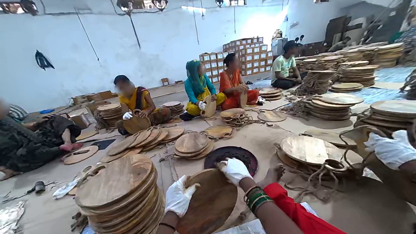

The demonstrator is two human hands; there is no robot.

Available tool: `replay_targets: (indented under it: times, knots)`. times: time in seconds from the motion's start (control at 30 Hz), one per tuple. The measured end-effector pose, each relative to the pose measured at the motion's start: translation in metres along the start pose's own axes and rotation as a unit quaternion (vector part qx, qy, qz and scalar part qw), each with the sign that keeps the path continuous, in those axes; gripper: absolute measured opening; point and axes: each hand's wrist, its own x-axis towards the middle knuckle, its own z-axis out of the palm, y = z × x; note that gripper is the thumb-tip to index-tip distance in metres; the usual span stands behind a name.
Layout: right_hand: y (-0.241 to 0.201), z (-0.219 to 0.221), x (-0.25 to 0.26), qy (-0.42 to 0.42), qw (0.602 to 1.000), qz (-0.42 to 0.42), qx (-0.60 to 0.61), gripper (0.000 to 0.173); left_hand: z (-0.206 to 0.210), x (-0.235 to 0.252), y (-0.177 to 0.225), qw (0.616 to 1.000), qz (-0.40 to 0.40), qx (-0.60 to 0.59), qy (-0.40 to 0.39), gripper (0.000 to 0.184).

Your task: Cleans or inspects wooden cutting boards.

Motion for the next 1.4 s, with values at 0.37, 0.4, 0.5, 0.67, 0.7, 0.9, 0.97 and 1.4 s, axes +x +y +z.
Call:
replay_targets:
  times: [0.37, 0.4, 0.5, 0.67, 0.7, 0.9, 0.97, 1.4]
  knots:
    - [0.022, -0.033, -0.022, -0.116, 0.957, -0.02, 0.266, 0.032, 0.003, -0.034, -0.025, 0.983, 0.07, -0.155, 0.067, 0.029]
    - [0.011, -0.031, -0.026, -0.078, 0.973, -0.013, 0.219, 0.033, 0.003, -0.033, -0.025, 0.984, 0.06, -0.151, 0.068, 0.03]
    - [-0.026, -0.017, -0.04, 0.029, 0.991, 0.069, 0.108, 0.043, 0.004, -0.026, -0.022, 0.991, 0.02, -0.11, 0.066, 0.036]
    - [-0.039, -0.023, -0.059, 0.025, 0.991, 0.107, 0.077, 0.036, 0.007, -0.018, -0.021, 0.994, -0.005, -0.093, 0.06, 0.037]
    - [-0.034, -0.023, -0.055, 0.015, 0.988, 0.123, 0.091, 0.038, 0.009, -0.019, -0.022, 0.993, 0.002, -0.097, 0.066, 0.036]
    - [0.009, -0.026, 0.0, -0.138, 0.956, 0.083, 0.244, 0.049, 0.012, -0.03, -0.029, 0.985, 0.063, -0.13, 0.095, 0.03]
    - [0.022, -0.026, -0.005, -0.167, 0.932, 0.03, 0.319, 0.043, 0.01, -0.032, -0.033, 0.979, 0.075, -0.161, 0.101, 0.027]
    - [0.001, -0.039, -0.06, 0.033, 0.915, 0.035, 0.401, 0.036, 0.003, -0.035, -0.028, 0.987, 0.059, -0.148, 0.012, 0.039]
